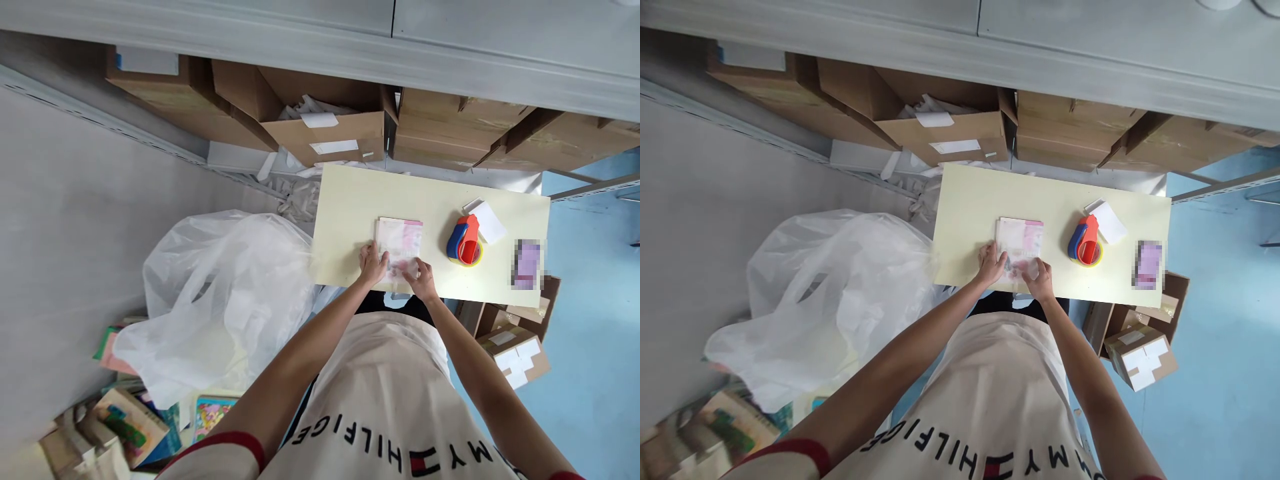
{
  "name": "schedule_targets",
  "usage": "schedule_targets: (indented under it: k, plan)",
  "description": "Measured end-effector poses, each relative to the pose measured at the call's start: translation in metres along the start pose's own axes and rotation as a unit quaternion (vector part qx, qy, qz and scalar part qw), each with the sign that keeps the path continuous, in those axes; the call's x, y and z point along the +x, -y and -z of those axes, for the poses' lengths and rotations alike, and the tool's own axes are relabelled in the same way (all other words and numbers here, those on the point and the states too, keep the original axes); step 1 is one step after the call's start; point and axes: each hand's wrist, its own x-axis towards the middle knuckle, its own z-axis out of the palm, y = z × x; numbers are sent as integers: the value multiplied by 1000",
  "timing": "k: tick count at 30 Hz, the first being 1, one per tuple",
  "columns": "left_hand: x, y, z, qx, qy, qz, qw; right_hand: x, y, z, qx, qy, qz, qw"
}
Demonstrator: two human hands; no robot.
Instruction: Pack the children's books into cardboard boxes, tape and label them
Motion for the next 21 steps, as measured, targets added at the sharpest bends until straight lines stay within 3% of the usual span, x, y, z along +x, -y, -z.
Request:
schedule_targets:
  k: [6, 11, 16, 21]
  plan:
    - [-40, 11, 0, 27, 26, 89, 995, -10, -9, 12, 19, 0, -24, 1000]
    - [-59, 24, -5, -16, 29, 61, 998, -12, -9, 9, 17, 38, -41, 998]
    - [-44, 31, 2, -50, -30, 59, 997, 2, 8, -9, 18, 66, -35, 997]
    - [-9, 42, 31, -67, -101, 42, 992, 31, 37, -39, 20, 97, 23, 995]
